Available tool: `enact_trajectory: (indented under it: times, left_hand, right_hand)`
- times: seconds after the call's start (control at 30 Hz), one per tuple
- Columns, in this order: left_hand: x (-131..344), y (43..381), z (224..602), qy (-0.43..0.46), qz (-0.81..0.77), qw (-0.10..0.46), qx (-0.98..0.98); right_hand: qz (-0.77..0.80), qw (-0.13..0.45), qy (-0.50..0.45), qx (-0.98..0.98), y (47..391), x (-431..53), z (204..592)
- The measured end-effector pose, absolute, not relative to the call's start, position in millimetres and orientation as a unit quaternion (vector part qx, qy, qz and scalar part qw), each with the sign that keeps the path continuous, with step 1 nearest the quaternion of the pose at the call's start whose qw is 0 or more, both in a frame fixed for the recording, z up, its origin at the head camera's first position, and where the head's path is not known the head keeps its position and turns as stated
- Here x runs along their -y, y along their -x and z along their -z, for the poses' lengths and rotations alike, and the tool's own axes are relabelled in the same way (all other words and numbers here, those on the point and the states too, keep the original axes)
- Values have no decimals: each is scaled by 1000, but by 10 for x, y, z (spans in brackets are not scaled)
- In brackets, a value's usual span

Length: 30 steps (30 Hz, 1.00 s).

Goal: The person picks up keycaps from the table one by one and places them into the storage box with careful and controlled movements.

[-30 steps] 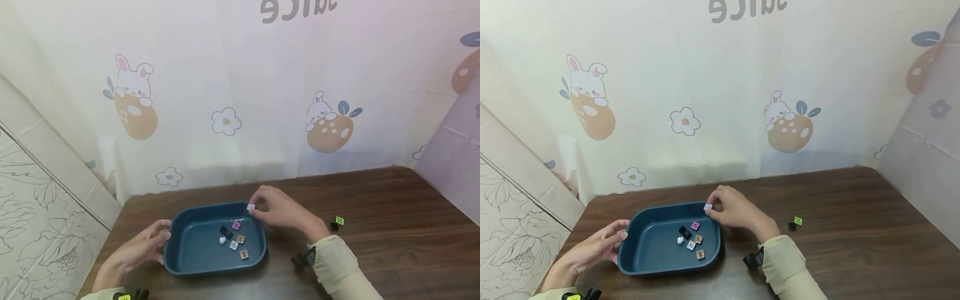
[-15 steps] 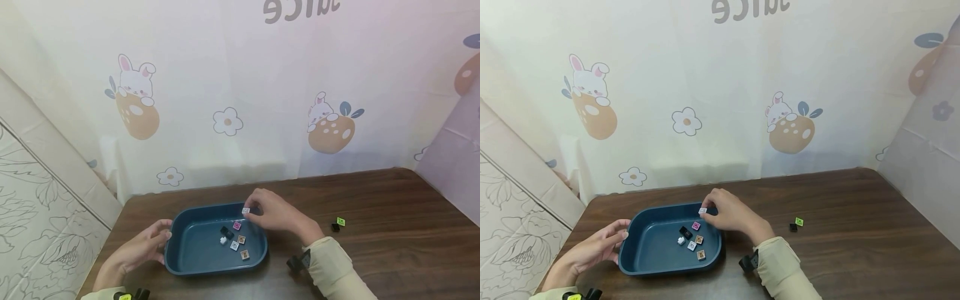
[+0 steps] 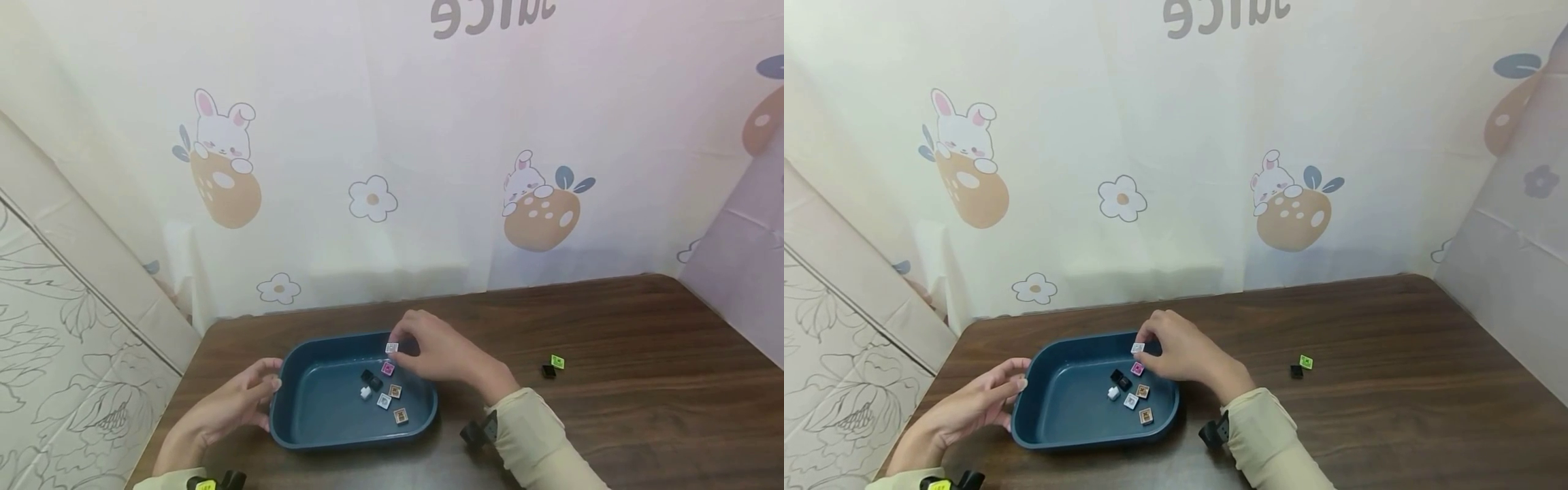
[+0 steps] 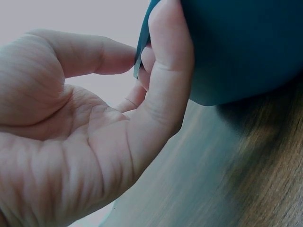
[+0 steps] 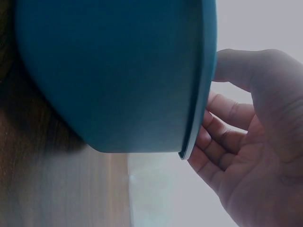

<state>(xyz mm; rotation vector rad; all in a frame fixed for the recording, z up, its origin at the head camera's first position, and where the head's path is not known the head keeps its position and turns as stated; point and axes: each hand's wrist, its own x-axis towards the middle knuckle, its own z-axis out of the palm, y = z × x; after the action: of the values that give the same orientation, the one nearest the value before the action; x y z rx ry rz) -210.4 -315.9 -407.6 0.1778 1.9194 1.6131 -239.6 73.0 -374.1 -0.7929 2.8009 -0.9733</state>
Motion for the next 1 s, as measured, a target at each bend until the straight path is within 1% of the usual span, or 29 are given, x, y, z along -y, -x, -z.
enact_trajectory:
  times: [0.5,0.67,1.0]
  left_hand:
    - [3151,2096,4064,-66,-616,296,-727]
    - [3116,2124,4041,-66,-615,304,-725]
    - [3130,2115,4017,-61,-597,299,-742]
  right_hand:
    - [311,52,277,-908,2355,-610,3747]
    - [297,56,273,-913,2318,-610,3753]
    - [284,67,309,-905,2267,-585,3752]
